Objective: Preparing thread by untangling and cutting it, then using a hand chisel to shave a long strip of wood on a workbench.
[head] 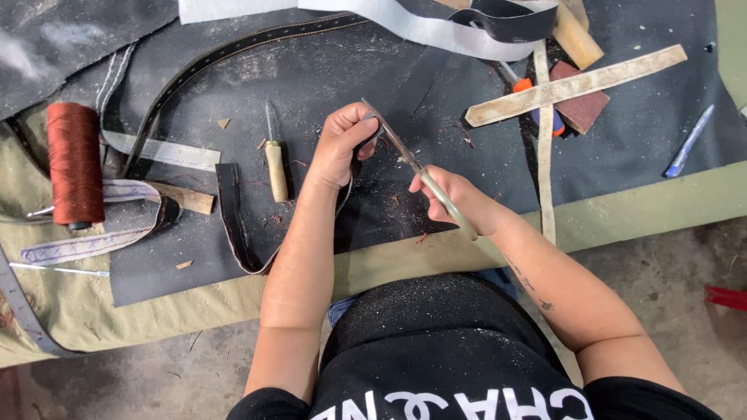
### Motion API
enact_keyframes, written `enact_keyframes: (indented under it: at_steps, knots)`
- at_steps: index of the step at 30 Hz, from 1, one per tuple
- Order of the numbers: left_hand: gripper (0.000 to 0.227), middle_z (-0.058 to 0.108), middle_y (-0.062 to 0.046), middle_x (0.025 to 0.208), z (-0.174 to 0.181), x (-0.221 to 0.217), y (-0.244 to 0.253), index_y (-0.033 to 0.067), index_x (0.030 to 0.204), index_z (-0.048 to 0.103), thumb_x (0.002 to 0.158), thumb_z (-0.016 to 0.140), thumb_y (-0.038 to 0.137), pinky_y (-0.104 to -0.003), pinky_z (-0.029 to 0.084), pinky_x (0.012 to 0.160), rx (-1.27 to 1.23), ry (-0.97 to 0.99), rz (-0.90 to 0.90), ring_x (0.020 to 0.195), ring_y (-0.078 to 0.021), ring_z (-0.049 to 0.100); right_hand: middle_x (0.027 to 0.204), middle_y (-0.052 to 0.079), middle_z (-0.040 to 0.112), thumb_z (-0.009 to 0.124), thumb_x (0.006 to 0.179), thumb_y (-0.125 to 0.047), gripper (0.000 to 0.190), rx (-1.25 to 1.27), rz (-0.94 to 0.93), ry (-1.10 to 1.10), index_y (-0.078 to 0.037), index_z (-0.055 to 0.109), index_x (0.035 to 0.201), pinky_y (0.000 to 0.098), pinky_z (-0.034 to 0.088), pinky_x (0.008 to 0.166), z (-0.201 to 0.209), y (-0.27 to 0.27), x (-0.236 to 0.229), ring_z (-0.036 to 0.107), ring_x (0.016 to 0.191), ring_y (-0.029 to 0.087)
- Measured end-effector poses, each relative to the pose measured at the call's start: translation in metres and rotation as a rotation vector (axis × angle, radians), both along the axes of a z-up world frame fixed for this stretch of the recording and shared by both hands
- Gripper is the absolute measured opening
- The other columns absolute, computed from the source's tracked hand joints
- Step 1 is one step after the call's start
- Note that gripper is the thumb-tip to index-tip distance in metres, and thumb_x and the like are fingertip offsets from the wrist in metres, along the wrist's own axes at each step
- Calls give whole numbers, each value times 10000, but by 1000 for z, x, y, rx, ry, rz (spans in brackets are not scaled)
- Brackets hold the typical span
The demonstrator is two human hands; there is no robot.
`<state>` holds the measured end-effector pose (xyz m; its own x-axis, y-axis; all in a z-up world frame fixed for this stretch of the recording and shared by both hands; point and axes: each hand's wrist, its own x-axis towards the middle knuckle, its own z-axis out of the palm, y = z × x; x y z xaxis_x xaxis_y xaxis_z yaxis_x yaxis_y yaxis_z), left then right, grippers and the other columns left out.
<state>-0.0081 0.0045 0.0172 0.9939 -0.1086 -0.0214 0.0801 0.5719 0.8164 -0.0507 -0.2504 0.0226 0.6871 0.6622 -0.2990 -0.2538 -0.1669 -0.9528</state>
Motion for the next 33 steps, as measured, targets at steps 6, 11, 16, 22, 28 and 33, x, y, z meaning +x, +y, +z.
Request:
enact_keyframes:
  at_steps: [6, 11, 16, 22, 28, 33]
  knots:
    - [197, 442, 26, 552, 14, -2, -1, 86, 793, 600, 906, 760, 109, -166, 322, 412, 108, -14, 24, 453, -48, 414, 704, -12, 436, 844, 590, -634, 807, -66, -30, -5, -54, 584, 1086, 235, 379, 551, -16, 0, -4, 431, 523, 80]
    - [204, 459, 23, 540, 9, -2, -2, 81, 786, 615, 894, 784, 116, -162, 322, 409, 128, -9, 26, 452, -44, 409, 684, 10, 504, 873, 787, -430, 522, -76, -143, 155, -43, 599, 1004, 260, 496, 760, -26, 2, -4, 547, 613, 80]
    - [206, 442, 33, 536, 15, -4, -2, 77, 781, 614, 885, 789, 107, -155, 314, 413, 89, -14, 7, 450, -31, 384, 667, 17, 452, 785, 923, -340, 327, -57, -145, 38, -63, 615, 897, 288, 494, 772, -32, 6, -5, 466, 611, 116]
    - [205, 412, 47, 541, 4, -3, 1, 76, 784, 605, 888, 778, 110, -157, 311, 413, 16, -10, -12, 449, -23, 377, 752, 64, 583, 730, 867, -606, 547, -25, -117, -75, -77, 649, 982, 279, 470, 621, -23, 10, -7, 511, 654, 125]
    - [196, 417, 18, 548, 8, -4, 3, 73, 803, 593, 907, 744, 142, -163, 324, 424, -67, -32, -21, 461, -49, 397, 954, 137, 548, 670, 854, -646, 855, 5, 3, 31, 55, 524, 1321, 256, 456, 556, 33, 20, -13, 532, 613, 125]
    - [149, 416, 19, 573, 16, -5, 1, 66, 831, 602, 885, 724, 133, -171, 331, 428, -97, -32, -54, 469, -62, 412, 1194, 196, 554, 831, 608, -695, 1131, 19, 82, 76, 19, 460, 1403, 316, 527, 714, 33, 16, -11, 619, 913, 204]
